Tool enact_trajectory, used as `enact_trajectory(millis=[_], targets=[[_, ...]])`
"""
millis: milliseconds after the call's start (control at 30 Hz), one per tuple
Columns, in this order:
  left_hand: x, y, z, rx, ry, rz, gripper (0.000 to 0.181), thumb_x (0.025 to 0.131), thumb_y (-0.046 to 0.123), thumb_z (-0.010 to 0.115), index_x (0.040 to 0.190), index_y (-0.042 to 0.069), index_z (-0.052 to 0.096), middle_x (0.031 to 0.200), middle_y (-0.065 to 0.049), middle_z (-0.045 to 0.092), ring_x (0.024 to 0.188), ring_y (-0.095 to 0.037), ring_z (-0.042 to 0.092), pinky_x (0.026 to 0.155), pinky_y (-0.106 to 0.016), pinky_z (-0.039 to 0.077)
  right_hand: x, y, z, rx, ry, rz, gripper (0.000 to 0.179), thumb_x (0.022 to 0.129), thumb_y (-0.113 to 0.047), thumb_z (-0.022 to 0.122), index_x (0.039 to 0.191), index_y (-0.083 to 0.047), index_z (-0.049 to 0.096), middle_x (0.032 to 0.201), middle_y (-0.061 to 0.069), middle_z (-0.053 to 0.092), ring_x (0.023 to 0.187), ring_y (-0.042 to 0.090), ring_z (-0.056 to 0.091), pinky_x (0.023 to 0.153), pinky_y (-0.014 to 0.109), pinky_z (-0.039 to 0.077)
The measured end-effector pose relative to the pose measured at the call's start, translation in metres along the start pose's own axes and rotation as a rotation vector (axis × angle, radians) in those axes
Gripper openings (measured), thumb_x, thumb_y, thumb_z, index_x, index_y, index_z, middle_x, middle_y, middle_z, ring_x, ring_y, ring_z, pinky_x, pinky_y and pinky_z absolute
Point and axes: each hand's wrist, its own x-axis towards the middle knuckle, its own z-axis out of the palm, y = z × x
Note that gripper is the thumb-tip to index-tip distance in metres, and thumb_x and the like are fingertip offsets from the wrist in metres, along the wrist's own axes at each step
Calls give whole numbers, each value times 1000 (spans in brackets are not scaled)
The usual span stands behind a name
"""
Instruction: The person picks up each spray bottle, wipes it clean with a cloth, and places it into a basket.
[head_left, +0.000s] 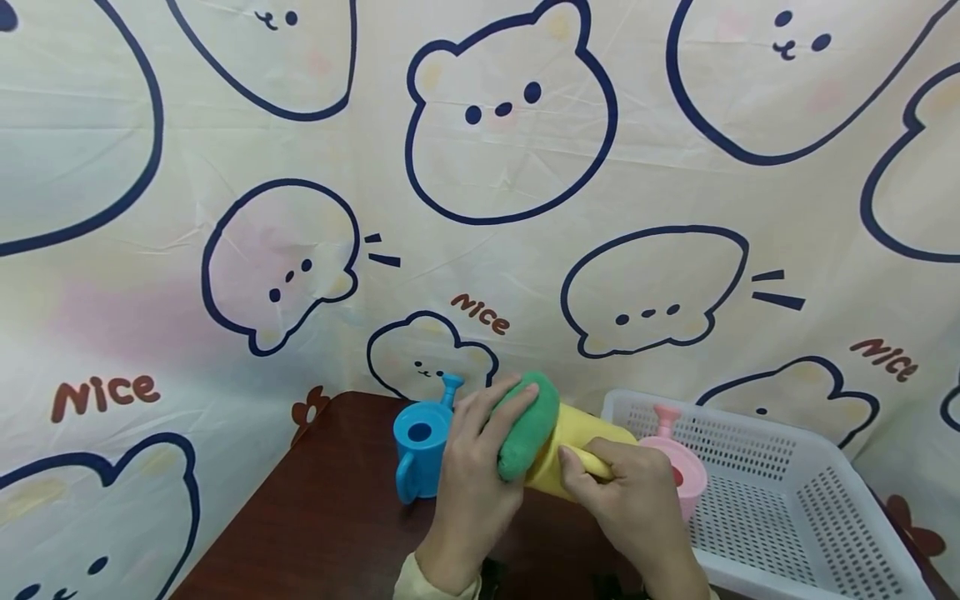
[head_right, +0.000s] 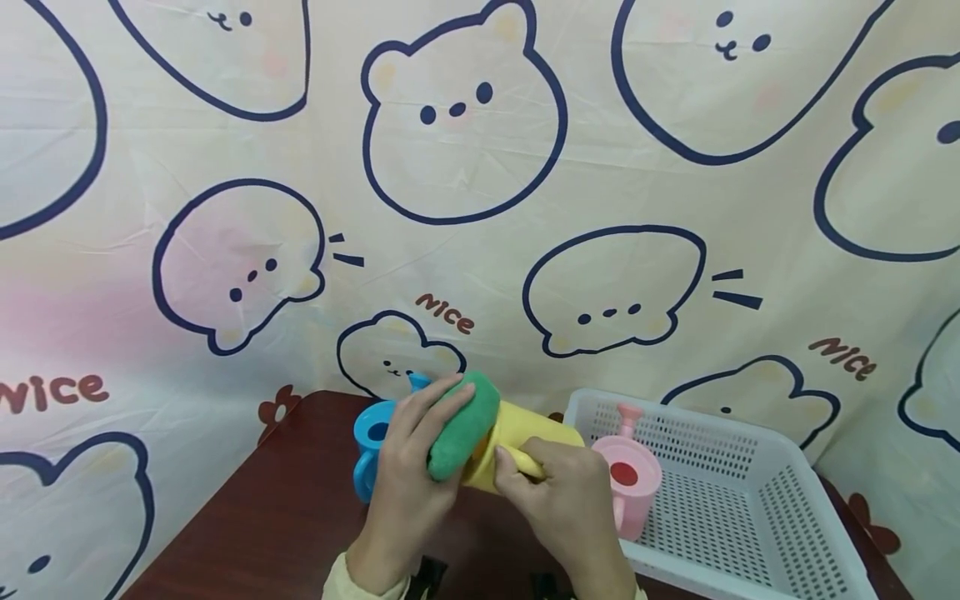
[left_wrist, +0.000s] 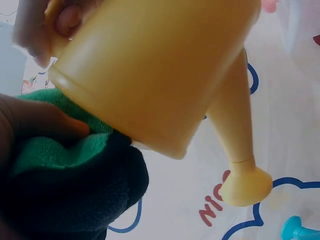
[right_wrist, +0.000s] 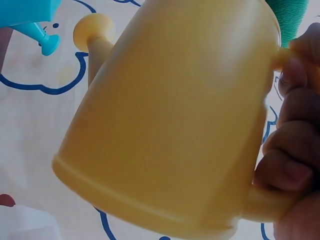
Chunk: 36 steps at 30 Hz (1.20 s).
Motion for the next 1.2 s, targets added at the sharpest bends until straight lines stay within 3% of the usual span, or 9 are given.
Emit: enact_trajectory(millis=[300, 500, 767, 1067, 1200], targets=[[1, 7, -10, -75, -118, 16, 78, 73, -6, 92, 139, 26, 66, 147, 2, 63, 134, -22, 59, 102, -50, 60, 1, 11, 0, -52, 64, -77, 38, 79, -8, 82, 59, -24, 55, 53, -16, 45, 52, -10, 35, 43, 10, 31], [2, 8, -14, -114, -179, 28, 80, 74, -6, 92, 141, 28, 64, 147, 6, 62, 133, -21, 59, 104, -50, 59, 3, 13, -4, -54, 108, -19, 37, 83, -6, 80, 60, -19, 54, 54, -14, 41, 51, -9, 34, 41, 13, 32], [2, 7, -19, -133, -214, 35, 78, 76, -4, 91, 141, 28, 64, 147, 3, 63, 134, -21, 58, 105, -51, 58, 3, 17, -5, -48, 177, 14, 36, 84, -3, 79, 59, -14, 56, 51, -9, 42, 49, -9, 32, 38, 13, 30], [4, 1, -24, -124, -204, 1, 76, 77, -2, 91, 141, 27, 64, 147, 4, 63, 132, -20, 61, 104, -48, 59, 3, 16, -11, -17, 262, 163, 33, 86, -4, 79, 61, -10, 58, 52, -4, 40, 48, -5, 35, 40, 14, 31], [5, -3, -25, -97, -195, -24, 76, 76, -3, 91, 141, 26, 64, 146, 4, 63, 132, -21, 61, 104, -49, 59, 3, 16, -13, 9, 317, 229, 23, 86, -4, 79, 66, -3, 68, 53, -5, 44, 48, -4, 36, 40, 14, 31]])
